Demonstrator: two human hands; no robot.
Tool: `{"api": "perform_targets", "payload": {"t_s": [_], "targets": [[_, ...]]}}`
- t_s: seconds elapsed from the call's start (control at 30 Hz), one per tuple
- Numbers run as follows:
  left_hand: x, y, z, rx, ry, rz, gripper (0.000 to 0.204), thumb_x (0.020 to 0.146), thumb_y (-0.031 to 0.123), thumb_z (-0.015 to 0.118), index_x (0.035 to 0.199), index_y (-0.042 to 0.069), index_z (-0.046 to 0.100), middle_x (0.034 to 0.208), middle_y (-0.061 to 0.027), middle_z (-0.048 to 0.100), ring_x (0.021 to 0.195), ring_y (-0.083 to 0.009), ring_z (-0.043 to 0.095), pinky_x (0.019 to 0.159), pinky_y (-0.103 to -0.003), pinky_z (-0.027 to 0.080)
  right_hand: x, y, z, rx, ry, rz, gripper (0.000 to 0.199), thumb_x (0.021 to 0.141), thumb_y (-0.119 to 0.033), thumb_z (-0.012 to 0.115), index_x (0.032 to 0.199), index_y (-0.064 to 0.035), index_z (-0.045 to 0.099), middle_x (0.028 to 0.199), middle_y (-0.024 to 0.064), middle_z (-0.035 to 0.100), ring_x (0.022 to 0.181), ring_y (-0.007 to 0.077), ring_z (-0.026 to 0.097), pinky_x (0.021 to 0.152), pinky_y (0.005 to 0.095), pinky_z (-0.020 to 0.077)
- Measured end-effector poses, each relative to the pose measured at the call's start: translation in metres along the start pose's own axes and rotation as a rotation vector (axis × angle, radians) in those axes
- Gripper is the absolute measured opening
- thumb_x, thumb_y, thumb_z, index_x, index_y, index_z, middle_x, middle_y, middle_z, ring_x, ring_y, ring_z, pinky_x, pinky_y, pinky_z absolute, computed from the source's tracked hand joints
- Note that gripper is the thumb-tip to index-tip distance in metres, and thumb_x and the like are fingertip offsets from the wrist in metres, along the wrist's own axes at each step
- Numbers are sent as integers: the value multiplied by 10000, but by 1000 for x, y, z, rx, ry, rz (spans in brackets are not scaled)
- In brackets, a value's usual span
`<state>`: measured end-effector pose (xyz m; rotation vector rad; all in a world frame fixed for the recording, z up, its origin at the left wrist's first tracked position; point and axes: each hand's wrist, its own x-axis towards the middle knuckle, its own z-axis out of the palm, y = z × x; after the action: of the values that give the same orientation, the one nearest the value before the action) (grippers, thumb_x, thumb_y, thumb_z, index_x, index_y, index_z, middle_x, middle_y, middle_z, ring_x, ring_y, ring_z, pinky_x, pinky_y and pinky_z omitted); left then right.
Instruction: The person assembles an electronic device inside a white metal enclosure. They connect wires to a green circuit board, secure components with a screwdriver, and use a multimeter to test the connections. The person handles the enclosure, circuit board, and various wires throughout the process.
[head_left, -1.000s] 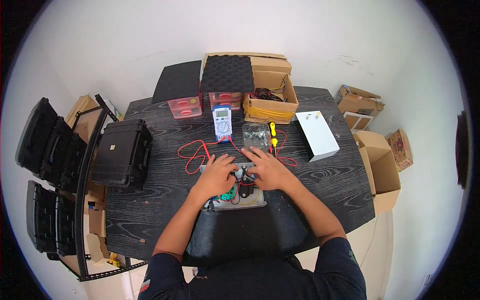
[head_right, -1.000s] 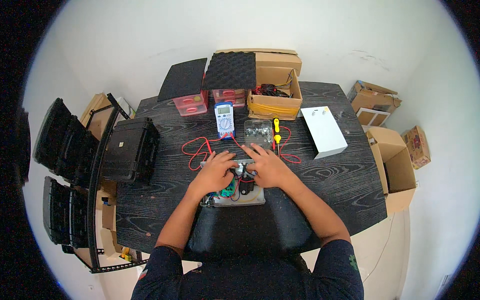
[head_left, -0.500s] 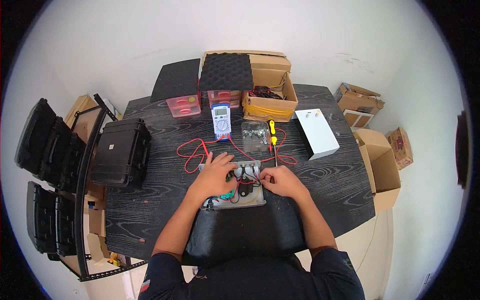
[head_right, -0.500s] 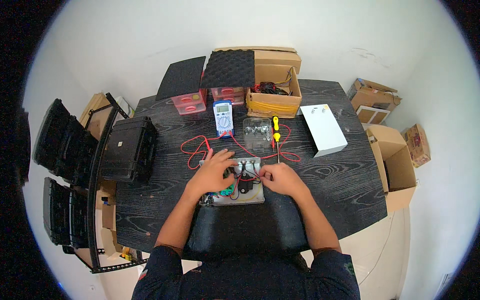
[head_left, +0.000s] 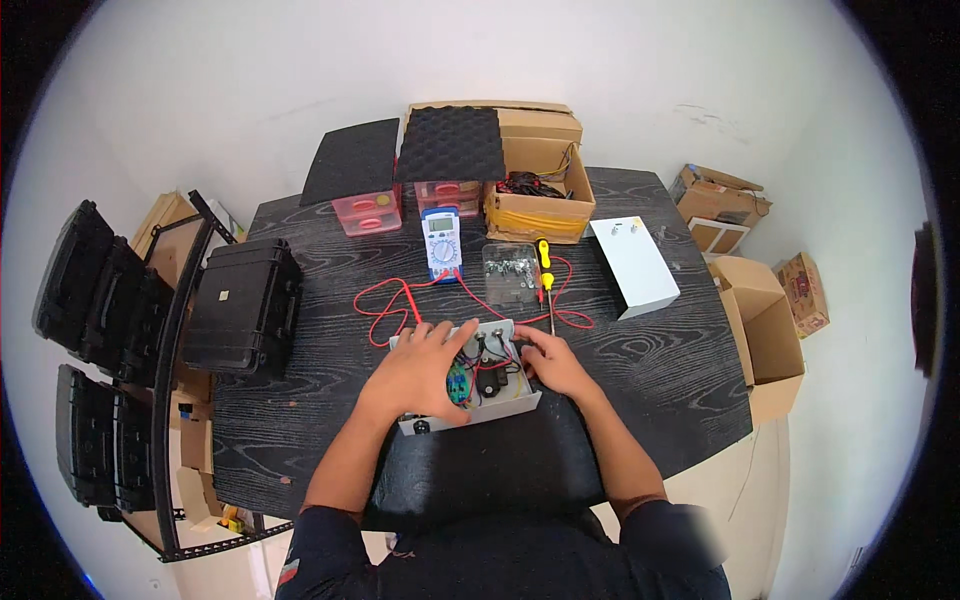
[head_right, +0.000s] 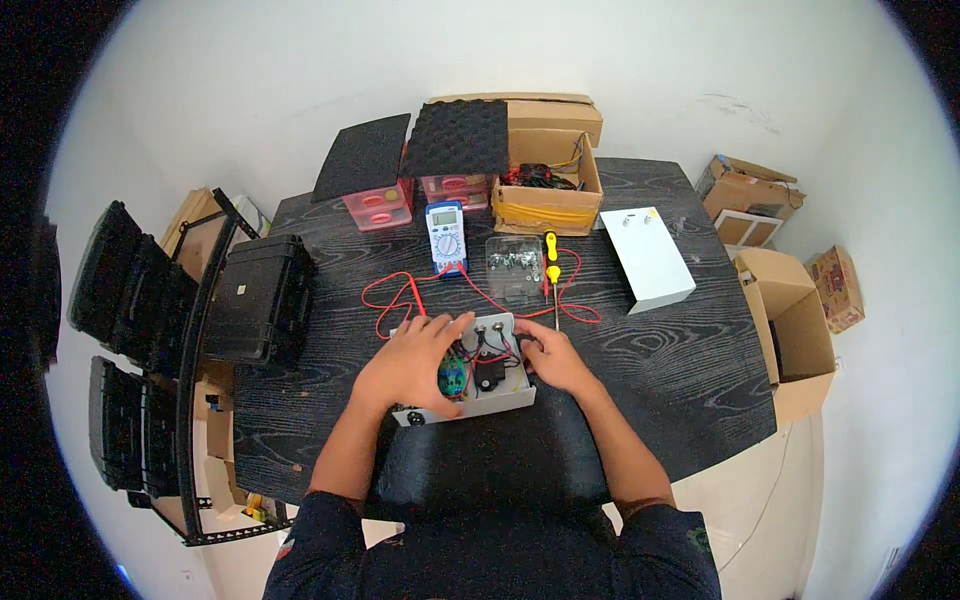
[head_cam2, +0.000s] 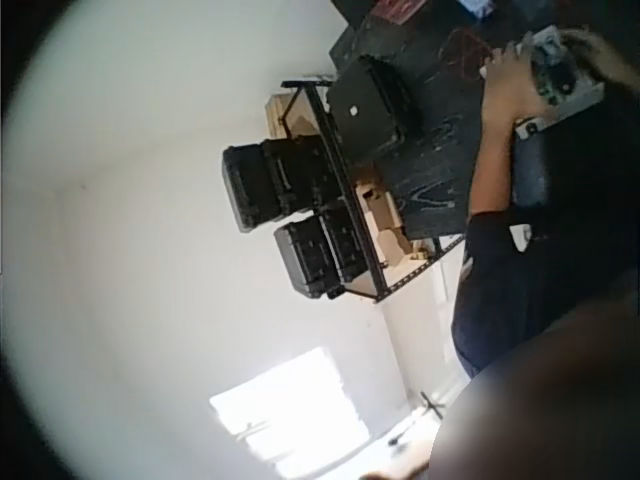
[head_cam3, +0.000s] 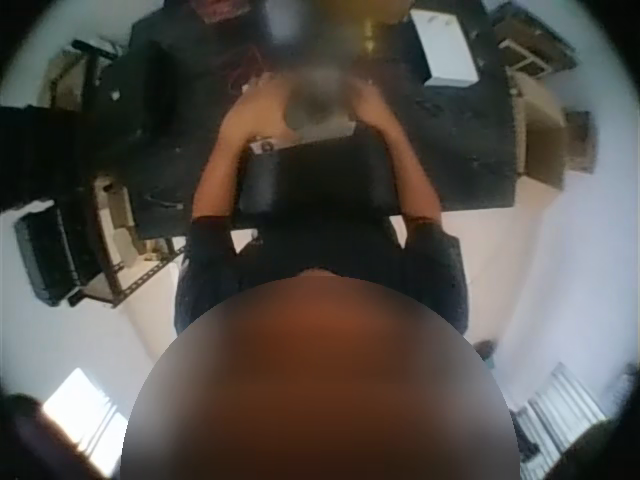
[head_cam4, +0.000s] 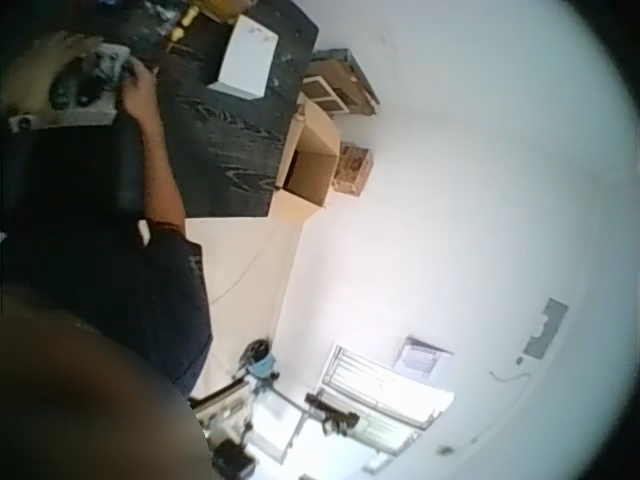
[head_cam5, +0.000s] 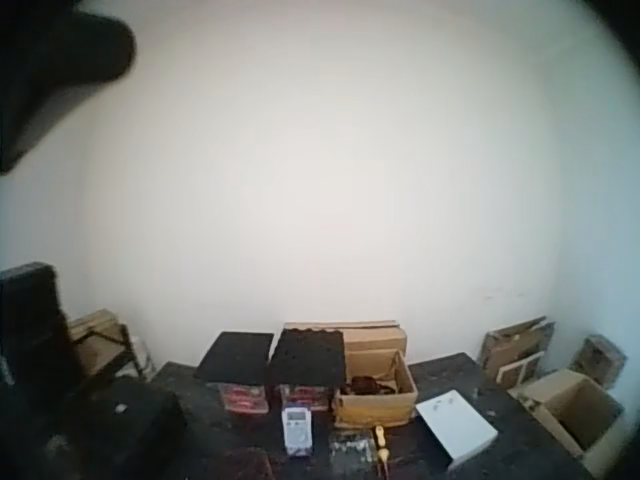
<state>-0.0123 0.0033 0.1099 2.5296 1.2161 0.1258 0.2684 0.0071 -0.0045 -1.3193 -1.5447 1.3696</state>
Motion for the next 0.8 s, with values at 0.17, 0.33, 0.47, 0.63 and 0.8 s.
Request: {"api": "perform_targets", "payload": {"t_s": [0.17, 0.33, 0.47, 0.63, 0.8], "targets": [[-12, 1, -11, -33, -11, -15, 1313, 493, 536, 900, 1614, 88, 383, 1433, -234, 569, 1261, -458, 549, 1128, -547, 413, 3, 13, 10, 163, -57, 28, 358, 1075, -54, 566, 1427, -12, 616, 1093, 25, 716, 909, 109, 675, 817, 293, 590], [-22, 16, -20, 79, 44, 7, 1285, 496, 528, 896, 1598, 76, 414, 1421, -232, 579, 1267, -436, 553, 1122, -536, 418, 6, 23, 19, 242, -54, -4, 312, 1057, -28, 602, 1362, 22, 645, 1127, 37, 731, 987, 107, 687, 880, 293, 579], [-26, 20, -28, 22, 8, 10, 1277, 502, 529, 899, 1596, 77, 419, 1418, -245, 580, 1273, -441, 551, 1123, -537, 417, 5, 21, 26, 205, -72, -9, 284, 1033, 7, 618, 1312, 36, 663, 1155, 55, 745, 1038, 112, 694, 920, 300, 569], [-29, 27, -29, 34, 33, 42, 1288, 500, 542, 912, 1595, 78, 418, 1416, -247, 578, 1283, -451, 547, 1132, -547, 406, -1, 7, 31, 253, -92, 14, 307, 1003, 46, 607, 1303, 31, 671, 1157, 52, 748, 1043, 113, 695, 934, 299, 563], [-28, 30, -27, 87, 56, 81, 1277, 492, 536, 925, 1584, 93, 432, 1448, -236, 548, 1313, -455, 525, 1158, -577, 362, -2, -3, 26, 258, -60, 28, 333, 980, 76, 564, 1286, 16, 683, 1135, 42, 744, 980, 96, 675, 881, 280, 548]]}}
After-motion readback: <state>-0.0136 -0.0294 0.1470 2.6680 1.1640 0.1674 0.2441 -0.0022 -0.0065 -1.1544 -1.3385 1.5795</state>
